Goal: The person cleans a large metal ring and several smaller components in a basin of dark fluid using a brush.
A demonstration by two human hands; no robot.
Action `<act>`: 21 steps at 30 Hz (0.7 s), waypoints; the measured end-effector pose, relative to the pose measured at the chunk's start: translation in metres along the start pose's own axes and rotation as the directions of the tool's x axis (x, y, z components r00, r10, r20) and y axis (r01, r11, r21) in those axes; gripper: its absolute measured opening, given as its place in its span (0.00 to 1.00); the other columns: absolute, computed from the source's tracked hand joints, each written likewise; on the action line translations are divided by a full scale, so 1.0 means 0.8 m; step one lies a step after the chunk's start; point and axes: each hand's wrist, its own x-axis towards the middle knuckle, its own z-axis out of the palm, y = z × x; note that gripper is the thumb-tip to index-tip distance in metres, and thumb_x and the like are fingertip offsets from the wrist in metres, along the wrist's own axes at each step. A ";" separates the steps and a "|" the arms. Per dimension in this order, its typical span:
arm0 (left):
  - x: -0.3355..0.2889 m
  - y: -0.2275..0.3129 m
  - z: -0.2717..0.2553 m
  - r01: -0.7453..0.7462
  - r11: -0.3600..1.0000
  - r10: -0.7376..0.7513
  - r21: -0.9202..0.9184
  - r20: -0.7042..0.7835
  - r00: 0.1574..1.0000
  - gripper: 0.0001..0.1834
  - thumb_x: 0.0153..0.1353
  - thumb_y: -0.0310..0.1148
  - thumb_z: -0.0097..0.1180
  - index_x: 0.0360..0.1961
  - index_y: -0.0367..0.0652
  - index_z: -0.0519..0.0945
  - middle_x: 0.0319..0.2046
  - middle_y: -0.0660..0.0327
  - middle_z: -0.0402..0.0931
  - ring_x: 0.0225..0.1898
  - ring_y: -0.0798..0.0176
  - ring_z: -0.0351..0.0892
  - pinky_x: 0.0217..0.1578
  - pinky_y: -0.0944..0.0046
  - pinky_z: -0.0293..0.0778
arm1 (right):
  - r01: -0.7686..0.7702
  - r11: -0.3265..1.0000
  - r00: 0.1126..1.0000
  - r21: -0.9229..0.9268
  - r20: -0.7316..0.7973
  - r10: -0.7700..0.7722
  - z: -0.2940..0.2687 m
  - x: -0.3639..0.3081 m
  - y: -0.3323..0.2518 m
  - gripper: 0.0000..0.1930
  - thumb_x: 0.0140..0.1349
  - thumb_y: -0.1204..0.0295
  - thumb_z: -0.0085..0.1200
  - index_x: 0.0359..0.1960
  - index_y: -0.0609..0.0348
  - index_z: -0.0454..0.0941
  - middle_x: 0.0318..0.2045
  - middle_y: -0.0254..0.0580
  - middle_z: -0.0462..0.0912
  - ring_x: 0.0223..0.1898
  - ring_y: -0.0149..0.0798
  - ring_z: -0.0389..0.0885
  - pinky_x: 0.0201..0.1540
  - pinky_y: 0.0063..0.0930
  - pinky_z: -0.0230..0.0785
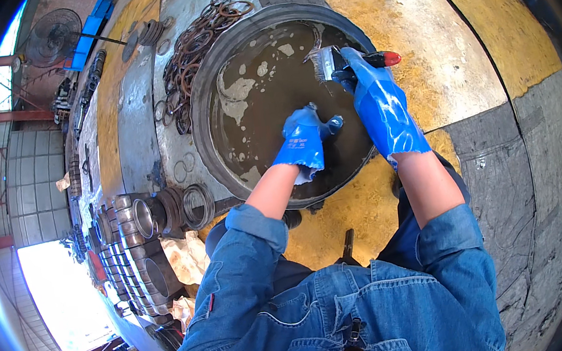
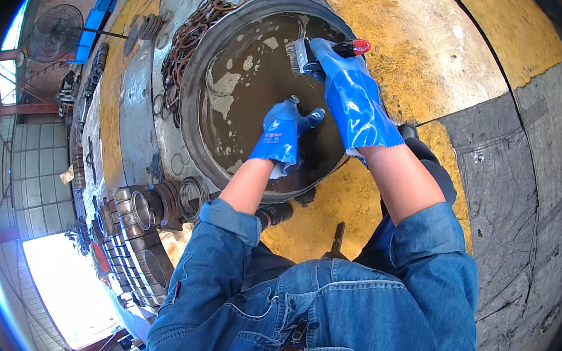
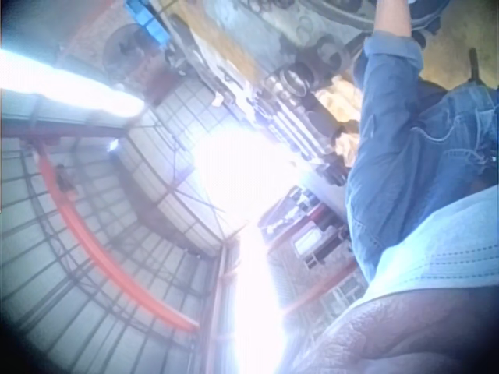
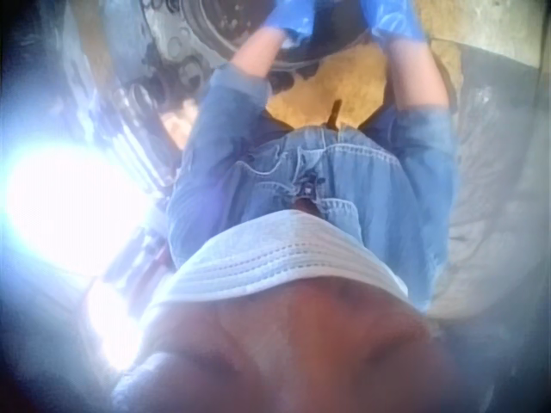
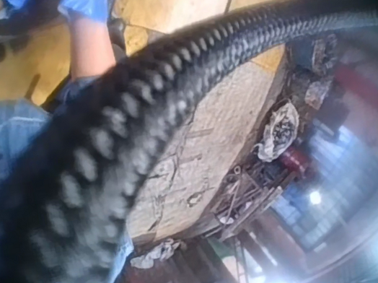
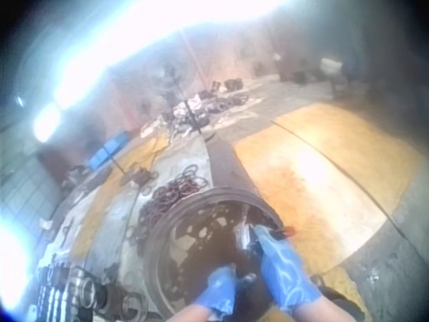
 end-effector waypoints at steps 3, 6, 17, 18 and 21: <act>0.027 0.001 0.017 0.030 0.999 -0.031 0.017 0.014 0.999 0.40 0.55 0.65 0.67 0.52 0.37 0.85 0.51 0.44 0.85 0.53 0.42 0.84 0.55 0.49 0.80 | -0.135 0.978 0.989 0.159 -0.031 0.142 0.011 0.008 -0.005 0.20 0.67 0.60 0.63 0.53 0.60 0.82 0.42 0.39 0.87 0.40 0.32 0.85 0.45 0.26 0.78; 0.047 0.003 0.036 0.043 0.997 -0.038 0.068 -0.062 0.997 0.36 0.53 0.60 0.71 0.49 0.38 0.86 0.48 0.44 0.86 0.52 0.41 0.85 0.52 0.49 0.81 | -0.187 0.964 0.978 0.190 -0.054 0.201 0.011 0.014 -0.005 0.16 0.68 0.62 0.62 0.53 0.56 0.83 0.44 0.38 0.88 0.42 0.32 0.86 0.45 0.26 0.79; 0.026 0.013 0.023 0.006 0.997 -0.005 0.079 -0.019 1.000 0.34 0.51 0.51 0.76 0.50 0.34 0.85 0.49 0.41 0.85 0.53 0.43 0.85 0.55 0.49 0.80 | -0.137 0.980 0.987 0.147 -0.060 0.147 0.003 0.018 -0.008 0.17 0.64 0.59 0.63 0.46 0.59 0.85 0.37 0.38 0.88 0.36 0.33 0.85 0.41 0.28 0.77; 0.030 0.007 0.026 -0.001 1.000 0.002 0.025 -0.058 0.998 0.34 0.52 0.51 0.74 0.51 0.33 0.84 0.50 0.40 0.84 0.54 0.43 0.85 0.55 0.50 0.79 | -0.134 0.981 0.988 0.144 -0.058 0.143 0.004 0.019 -0.010 0.17 0.64 0.59 0.63 0.46 0.59 0.85 0.37 0.38 0.88 0.36 0.33 0.85 0.41 0.28 0.77; 0.043 0.001 0.027 0.032 0.981 -0.048 -0.194 -0.078 0.996 0.29 0.53 0.53 0.74 0.43 0.35 0.87 0.45 0.43 0.86 0.51 0.43 0.86 0.51 0.50 0.82 | -0.135 0.982 0.988 0.131 -0.062 0.144 0.002 0.018 -0.010 0.17 0.63 0.59 0.63 0.45 0.60 0.85 0.36 0.39 0.88 0.36 0.33 0.84 0.41 0.29 0.77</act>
